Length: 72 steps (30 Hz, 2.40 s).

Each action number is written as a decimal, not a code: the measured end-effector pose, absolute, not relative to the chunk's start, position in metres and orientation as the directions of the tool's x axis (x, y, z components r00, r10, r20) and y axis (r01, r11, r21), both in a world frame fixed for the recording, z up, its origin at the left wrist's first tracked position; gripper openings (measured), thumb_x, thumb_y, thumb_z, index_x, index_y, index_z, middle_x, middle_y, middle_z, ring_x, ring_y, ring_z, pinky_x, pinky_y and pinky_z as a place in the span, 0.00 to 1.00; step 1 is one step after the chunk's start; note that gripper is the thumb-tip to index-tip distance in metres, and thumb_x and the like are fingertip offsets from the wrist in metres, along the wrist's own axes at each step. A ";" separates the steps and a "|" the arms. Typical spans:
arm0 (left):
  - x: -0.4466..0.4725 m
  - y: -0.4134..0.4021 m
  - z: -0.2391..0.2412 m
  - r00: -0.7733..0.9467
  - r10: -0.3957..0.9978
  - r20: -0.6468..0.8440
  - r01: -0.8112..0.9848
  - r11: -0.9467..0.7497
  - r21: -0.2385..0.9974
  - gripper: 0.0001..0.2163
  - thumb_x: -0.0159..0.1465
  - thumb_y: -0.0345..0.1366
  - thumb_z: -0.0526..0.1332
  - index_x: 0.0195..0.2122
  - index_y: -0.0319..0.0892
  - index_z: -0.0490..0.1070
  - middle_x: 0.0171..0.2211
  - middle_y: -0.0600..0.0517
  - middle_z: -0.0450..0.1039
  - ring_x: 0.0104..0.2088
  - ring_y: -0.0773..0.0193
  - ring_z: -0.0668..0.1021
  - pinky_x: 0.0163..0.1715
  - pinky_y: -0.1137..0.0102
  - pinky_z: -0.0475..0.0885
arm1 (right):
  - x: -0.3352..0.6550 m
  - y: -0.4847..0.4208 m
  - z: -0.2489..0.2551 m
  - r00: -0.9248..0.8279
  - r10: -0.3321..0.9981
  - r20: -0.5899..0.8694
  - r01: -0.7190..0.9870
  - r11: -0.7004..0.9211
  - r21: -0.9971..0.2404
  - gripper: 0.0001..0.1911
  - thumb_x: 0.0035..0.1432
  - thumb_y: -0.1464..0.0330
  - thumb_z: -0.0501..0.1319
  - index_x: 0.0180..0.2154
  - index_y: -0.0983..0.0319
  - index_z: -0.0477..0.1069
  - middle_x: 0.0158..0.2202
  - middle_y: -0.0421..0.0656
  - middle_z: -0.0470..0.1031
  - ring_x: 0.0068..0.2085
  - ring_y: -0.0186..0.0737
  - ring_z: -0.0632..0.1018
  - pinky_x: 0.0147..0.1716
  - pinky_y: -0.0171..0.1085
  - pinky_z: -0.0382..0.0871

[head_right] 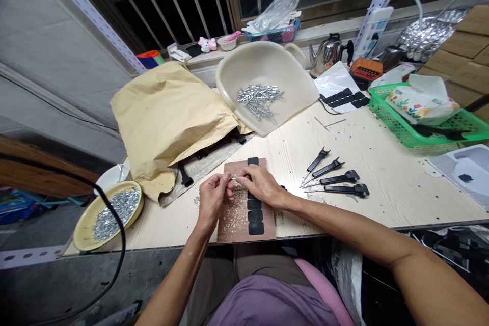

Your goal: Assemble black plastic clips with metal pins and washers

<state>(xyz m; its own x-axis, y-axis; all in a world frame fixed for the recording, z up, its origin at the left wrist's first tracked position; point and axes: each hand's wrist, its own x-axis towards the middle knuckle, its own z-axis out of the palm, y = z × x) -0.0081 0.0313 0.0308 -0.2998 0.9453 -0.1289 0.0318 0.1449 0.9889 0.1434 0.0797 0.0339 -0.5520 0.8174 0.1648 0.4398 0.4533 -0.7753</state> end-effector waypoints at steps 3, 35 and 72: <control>-0.007 0.031 0.029 -0.307 0.940 -0.146 0.034 0.164 0.986 0.17 0.55 0.50 0.61 0.24 0.39 0.67 0.16 0.57 0.66 0.14 0.73 0.66 0.15 0.77 0.62 | 0.146 0.076 0.035 -0.561 0.799 0.217 0.547 0.555 -0.627 0.11 0.63 0.62 0.54 0.38 0.62 0.69 0.36 0.42 0.70 0.35 0.34 0.71 0.30 0.32 0.59; 0.001 0.039 0.021 -0.265 0.935 -0.235 -0.105 0.214 0.971 0.17 0.50 0.49 0.66 0.26 0.37 0.70 0.19 0.57 0.68 0.14 0.75 0.66 0.12 0.78 0.62 | 0.158 0.075 0.034 -0.590 0.693 0.415 0.667 0.708 -0.232 0.16 0.66 0.67 0.47 0.36 0.60 0.72 0.33 0.46 0.71 0.39 0.40 0.68 0.34 0.38 0.55; 0.007 0.039 0.039 -0.230 0.946 -0.229 -0.091 0.214 0.973 0.16 0.48 0.45 0.68 0.27 0.35 0.72 0.18 0.56 0.68 0.14 0.75 0.66 0.12 0.78 0.62 | 0.170 0.069 0.040 -0.563 0.727 0.393 0.677 0.678 -0.284 0.16 0.66 0.63 0.47 0.37 0.62 0.71 0.33 0.42 0.72 0.35 0.35 0.71 0.32 0.35 0.58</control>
